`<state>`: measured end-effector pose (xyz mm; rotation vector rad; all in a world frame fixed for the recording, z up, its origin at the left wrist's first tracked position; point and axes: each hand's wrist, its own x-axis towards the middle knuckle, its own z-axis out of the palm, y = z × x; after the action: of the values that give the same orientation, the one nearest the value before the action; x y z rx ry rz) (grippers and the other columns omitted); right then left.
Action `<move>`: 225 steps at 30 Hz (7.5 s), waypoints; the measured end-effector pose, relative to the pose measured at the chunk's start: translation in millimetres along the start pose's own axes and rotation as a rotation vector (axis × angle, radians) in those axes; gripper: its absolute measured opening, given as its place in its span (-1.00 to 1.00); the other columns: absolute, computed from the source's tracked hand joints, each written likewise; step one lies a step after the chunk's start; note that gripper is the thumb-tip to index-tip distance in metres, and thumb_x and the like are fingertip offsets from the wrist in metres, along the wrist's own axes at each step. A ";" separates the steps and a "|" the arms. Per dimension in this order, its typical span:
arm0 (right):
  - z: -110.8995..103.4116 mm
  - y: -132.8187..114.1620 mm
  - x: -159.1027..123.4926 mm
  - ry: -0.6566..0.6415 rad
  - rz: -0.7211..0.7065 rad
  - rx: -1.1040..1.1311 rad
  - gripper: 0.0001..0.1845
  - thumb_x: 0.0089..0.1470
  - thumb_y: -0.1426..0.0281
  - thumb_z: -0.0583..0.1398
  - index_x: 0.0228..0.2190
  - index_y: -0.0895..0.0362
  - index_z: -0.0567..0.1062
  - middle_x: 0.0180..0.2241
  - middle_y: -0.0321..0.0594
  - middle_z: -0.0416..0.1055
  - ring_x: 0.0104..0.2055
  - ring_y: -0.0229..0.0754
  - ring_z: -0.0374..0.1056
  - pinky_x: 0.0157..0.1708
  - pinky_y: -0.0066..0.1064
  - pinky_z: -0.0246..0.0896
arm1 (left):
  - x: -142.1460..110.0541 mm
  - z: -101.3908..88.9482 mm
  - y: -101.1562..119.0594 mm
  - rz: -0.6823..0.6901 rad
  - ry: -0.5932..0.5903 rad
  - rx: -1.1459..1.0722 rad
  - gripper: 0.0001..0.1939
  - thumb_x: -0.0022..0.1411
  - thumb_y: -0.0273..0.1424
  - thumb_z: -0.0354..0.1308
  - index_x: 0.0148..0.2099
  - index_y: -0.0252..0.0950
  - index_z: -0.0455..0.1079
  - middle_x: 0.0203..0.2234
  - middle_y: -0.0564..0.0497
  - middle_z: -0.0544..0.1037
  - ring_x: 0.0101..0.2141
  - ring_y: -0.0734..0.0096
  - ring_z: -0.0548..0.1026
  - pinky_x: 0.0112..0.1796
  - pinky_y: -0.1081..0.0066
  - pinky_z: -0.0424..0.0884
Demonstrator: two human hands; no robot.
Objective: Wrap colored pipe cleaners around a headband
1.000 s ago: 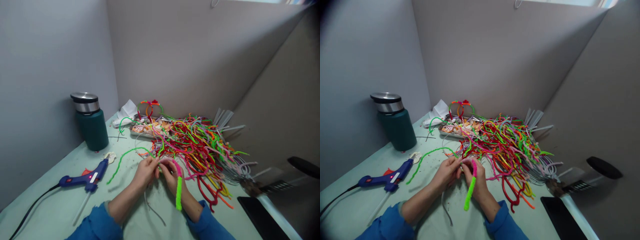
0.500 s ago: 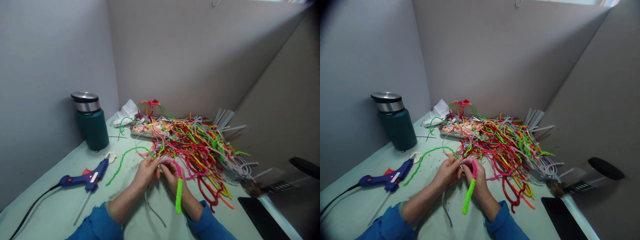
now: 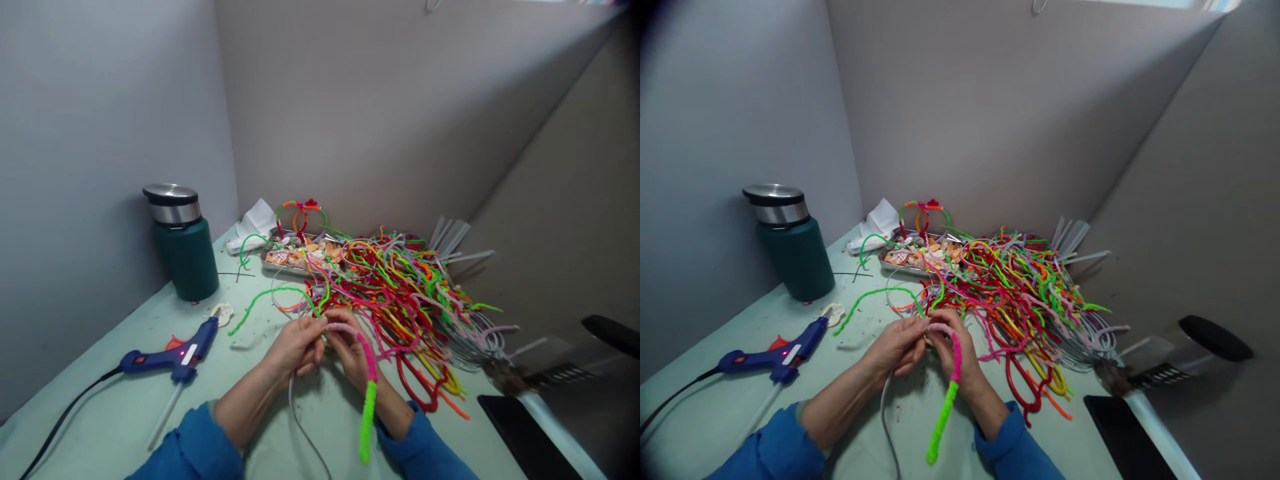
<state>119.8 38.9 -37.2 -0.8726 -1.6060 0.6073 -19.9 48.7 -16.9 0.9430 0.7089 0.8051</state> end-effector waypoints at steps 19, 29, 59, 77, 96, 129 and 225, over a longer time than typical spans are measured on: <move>-20.6 -6.6 6.6 -0.132 -0.071 -0.136 -0.88 0.11 0.36 0.13 -0.31 0.09 0.46 -0.27 -0.16 0.33 -0.20 -0.15 0.30 -0.22 -0.32 0.25 | -3.7 1.6 11.8 0.028 0.042 0.087 -0.68 0.01 -0.18 0.21 -0.41 -0.33 0.25 -0.66 0.15 0.35 -0.79 0.75 0.04 -0.77 0.63 0.01; -11.4 -10.3 4.6 -0.088 -0.045 -0.041 -0.91 0.12 0.44 0.12 -0.36 0.11 0.45 -0.32 -0.18 0.36 -0.25 -0.17 0.30 -0.26 -0.35 0.23 | -2.6 3.5 7.5 0.240 0.089 0.234 -0.71 0.04 -0.24 0.20 -0.27 -0.35 0.33 -0.70 0.18 0.30 -0.73 0.71 0.11 -0.67 0.62 0.01; -28.1 3.0 10.0 -0.194 0.471 0.264 -0.80 -0.04 0.28 0.25 -0.36 0.14 0.45 -0.49 -0.33 0.36 -0.50 -0.32 0.26 -0.50 -0.50 0.17 | 2.9 -5.0 -5.5 0.337 0.342 0.905 -0.83 0.10 -0.34 0.08 -0.42 -0.33 0.39 -0.57 0.03 0.48 -0.51 0.45 0.38 -0.46 0.49 0.19; -25.2 -2.4 7.6 -0.186 0.469 0.274 -0.84 0.01 0.31 0.21 -0.41 0.16 0.42 -0.58 -0.37 0.32 -0.63 -0.39 0.17 -0.66 -0.57 0.05 | -2.0 -2.0 7.5 -0.072 0.061 0.224 -0.63 0.03 -0.13 0.18 -0.47 -0.39 0.37 -0.81 0.23 0.11 -0.79 0.72 -0.10 -0.77 0.57 -0.15; -11.7 -8.5 7.7 -0.141 0.263 0.092 -0.85 0.02 0.33 0.19 -0.37 0.11 0.52 -0.37 -0.20 0.46 -0.31 -0.17 0.37 -0.33 -0.39 0.28 | 0.4 -7.3 8.3 -0.120 -0.012 -0.036 -0.69 0.06 -0.21 0.17 -0.47 -0.40 0.31 -0.71 0.10 0.39 -0.84 0.80 -0.07 -0.82 0.63 -0.12; -2.9 1.5 -4.0 -0.012 0.210 0.134 -0.85 0.07 0.30 0.15 -0.43 0.11 0.46 -0.43 -0.22 0.39 -0.35 -0.18 0.30 -0.38 -0.41 0.22 | -1.9 -7.4 6.0 -0.296 -0.158 -0.227 -0.71 0.08 -0.23 0.12 -0.53 -0.35 0.27 -0.85 0.19 0.12 -0.86 0.70 -0.01 -0.80 0.61 -0.05; -23.6 -9.4 9.3 -0.280 0.082 -0.354 -0.90 0.02 0.52 0.13 -0.42 0.13 0.45 -0.44 -0.25 0.35 -0.40 -0.23 0.27 -0.42 -0.45 0.11 | 7.6 -13.0 -0.4 0.296 0.370 0.867 -0.91 -0.08 -0.40 0.15 -0.53 -0.32 0.33 -0.63 0.10 0.35 -0.56 0.50 0.25 -0.51 0.51 0.12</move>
<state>140.0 39.2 -19.4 -1.1568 -1.9771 0.5265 -26.4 60.3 -24.0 1.7298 1.3114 0.9573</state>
